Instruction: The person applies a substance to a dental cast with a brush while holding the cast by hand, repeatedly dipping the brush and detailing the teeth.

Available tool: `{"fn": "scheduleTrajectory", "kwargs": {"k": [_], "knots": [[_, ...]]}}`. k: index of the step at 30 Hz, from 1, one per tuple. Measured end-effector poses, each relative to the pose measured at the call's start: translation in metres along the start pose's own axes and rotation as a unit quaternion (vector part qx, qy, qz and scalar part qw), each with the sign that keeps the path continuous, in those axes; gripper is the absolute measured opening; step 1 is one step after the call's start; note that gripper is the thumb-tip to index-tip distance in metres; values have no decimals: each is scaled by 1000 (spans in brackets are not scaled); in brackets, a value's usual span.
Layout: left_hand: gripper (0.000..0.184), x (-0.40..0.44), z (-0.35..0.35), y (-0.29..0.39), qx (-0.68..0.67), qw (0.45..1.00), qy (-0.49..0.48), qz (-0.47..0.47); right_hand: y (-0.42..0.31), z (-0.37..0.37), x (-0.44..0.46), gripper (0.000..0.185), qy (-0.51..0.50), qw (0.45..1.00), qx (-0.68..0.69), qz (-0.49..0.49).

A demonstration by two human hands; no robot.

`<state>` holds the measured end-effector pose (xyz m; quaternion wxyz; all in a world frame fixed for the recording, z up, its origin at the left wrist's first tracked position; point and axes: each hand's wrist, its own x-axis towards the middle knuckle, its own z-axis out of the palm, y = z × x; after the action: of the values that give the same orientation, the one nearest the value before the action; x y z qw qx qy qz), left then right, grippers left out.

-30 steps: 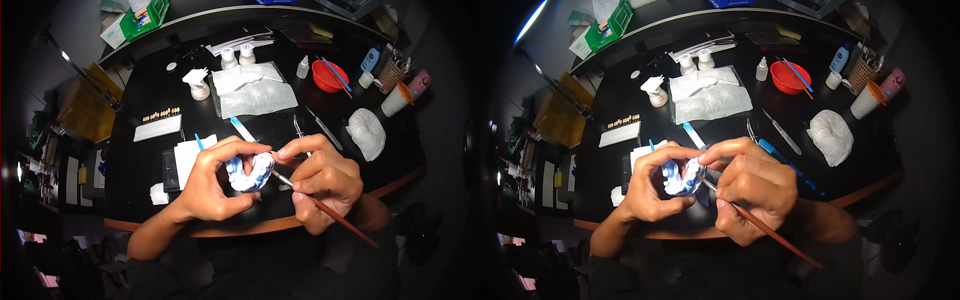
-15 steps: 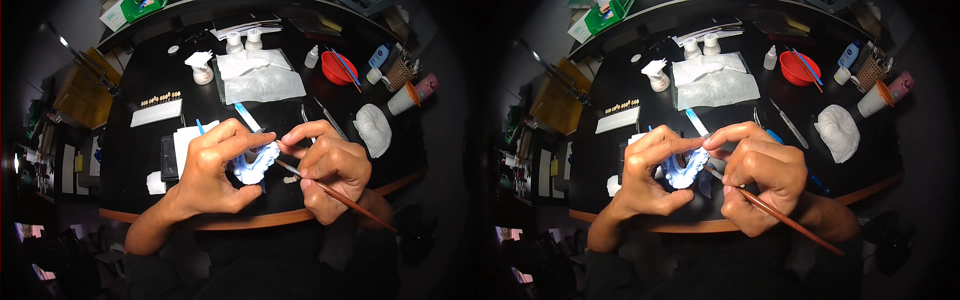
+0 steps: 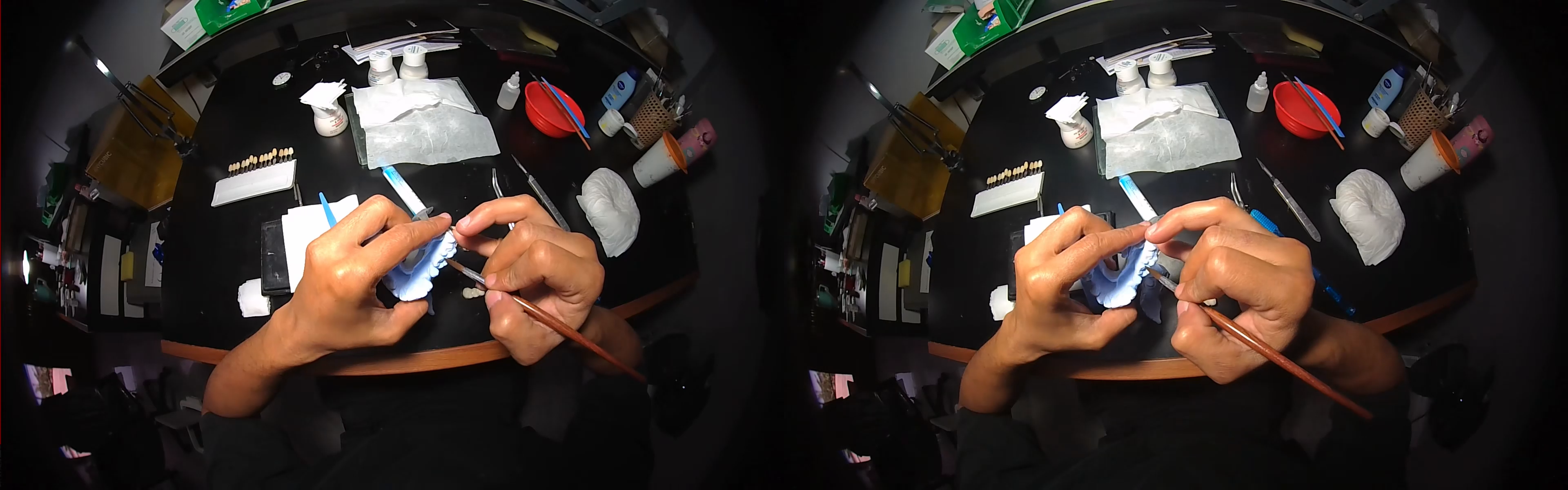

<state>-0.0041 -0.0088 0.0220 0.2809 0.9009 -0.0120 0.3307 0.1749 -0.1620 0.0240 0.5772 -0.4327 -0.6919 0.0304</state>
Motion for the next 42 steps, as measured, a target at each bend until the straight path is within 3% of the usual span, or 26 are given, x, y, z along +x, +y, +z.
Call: {"fn": "scheduleTrajectory", "kwargs": {"k": [42], "knots": [[62,-3,-2,7,-1,998,-49,-33,0,7,-3,11,-38,998,-44,14]]}}
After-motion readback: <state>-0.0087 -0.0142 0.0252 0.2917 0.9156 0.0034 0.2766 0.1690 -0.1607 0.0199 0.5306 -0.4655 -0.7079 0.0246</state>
